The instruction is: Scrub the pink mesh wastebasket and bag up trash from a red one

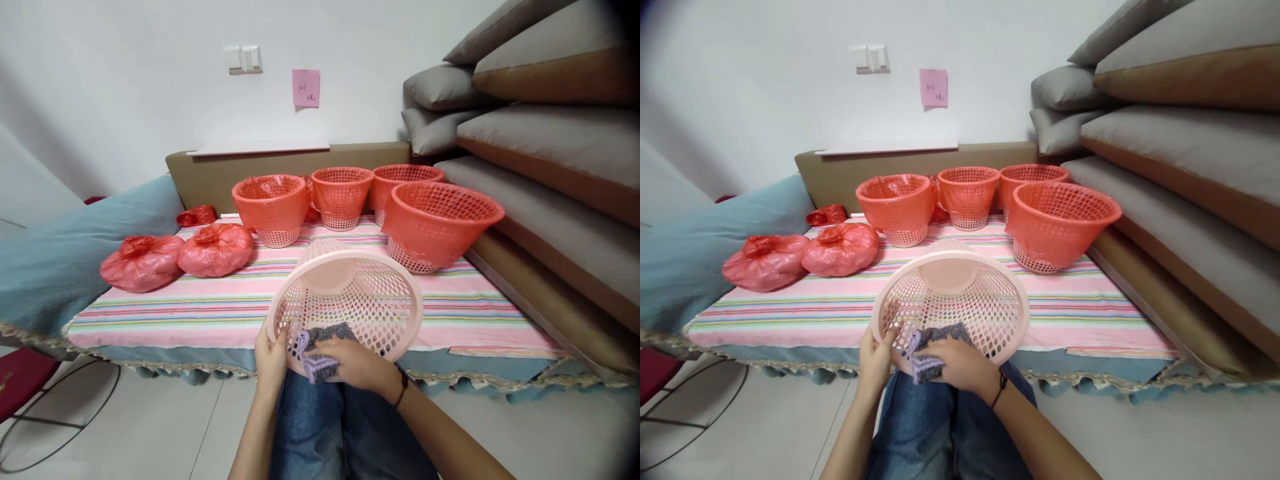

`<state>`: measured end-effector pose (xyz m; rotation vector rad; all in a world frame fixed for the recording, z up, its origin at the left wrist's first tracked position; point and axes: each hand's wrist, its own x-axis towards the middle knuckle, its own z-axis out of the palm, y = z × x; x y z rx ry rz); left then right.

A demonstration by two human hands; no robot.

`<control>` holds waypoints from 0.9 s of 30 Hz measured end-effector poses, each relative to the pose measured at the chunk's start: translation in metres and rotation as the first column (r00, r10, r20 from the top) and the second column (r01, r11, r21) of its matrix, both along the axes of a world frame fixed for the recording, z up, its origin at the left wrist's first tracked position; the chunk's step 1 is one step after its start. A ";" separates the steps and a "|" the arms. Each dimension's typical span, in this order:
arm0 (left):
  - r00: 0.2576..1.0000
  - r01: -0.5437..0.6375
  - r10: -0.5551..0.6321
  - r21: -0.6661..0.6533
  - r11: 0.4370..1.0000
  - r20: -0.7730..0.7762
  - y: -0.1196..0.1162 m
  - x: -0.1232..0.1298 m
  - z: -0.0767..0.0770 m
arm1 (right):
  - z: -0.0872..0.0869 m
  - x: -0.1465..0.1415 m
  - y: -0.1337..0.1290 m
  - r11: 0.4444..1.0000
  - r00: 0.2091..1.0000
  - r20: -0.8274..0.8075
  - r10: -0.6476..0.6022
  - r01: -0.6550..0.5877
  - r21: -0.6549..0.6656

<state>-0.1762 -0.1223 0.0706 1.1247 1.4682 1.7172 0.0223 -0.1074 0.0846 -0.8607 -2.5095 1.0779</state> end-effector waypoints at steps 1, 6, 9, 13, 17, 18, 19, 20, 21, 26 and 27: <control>1.000 0.004 -0.004 -0.013 1.000 -0.023 0.001 -0.002 0.004 | 0.002 0.004 -0.008 1.000 0.999 0.040 0.003 -0.004 0.023; 0.968 0.057 -0.067 -0.049 0.997 -0.243 0.011 -0.013 0.037 | 0.012 0.023 -0.021 0.997 0.940 0.341 -0.021 -0.008 0.083; 0.921 0.142 -0.134 -0.004 0.990 -0.365 0.018 -0.016 0.059 | 0.018 0.034 -0.017 0.993 0.877 0.471 -0.096 0.051 0.107; 0.905 0.191 -0.166 0.026 0.981 -0.391 0.019 -0.014 0.069 | 0.018 0.040 -0.014 0.995 0.874 0.482 -0.069 0.027 0.093; 0.984 0.029 -0.023 0.028 0.999 -0.176 0.005 -0.007 0.037 | 0.017 0.038 -0.015 0.995 0.875 0.479 -0.068 0.024 0.098; 0.995 -0.009 0.010 0.010 1.000 -0.100 0.000 -0.004 0.024 | 0.017 0.038 -0.016 0.995 0.876 0.478 -0.068 0.026 0.093; 0.999 -0.002 0.002 -0.015 1.000 -0.033 -0.005 0.000 0.010 | 0.017 0.037 -0.017 0.996 0.876 0.478 -0.066 0.029 0.085; 0.999 0.024 -0.024 -0.005 1.000 0.032 -0.009 0.005 -0.002 | 0.017 0.037 -0.017 0.997 0.875 0.480 -0.064 0.031 0.077; 0.996 0.037 -0.039 0.021 0.999 0.081 -0.011 0.009 -0.013 | 0.016 0.037 -0.018 0.997 0.874 0.482 -0.065 0.034 0.075; 0.979 0.110 -0.117 0.047 0.993 0.170 -0.011 0.010 -0.019 | -0.006 0.044 -0.022 0.978 0.890 0.423 -0.171 0.102 0.181; 0.980 0.128 -0.132 0.031 0.991 0.148 -0.010 0.007 -0.012 | -0.011 0.047 -0.023 0.970 0.904 0.379 -0.198 0.125 0.208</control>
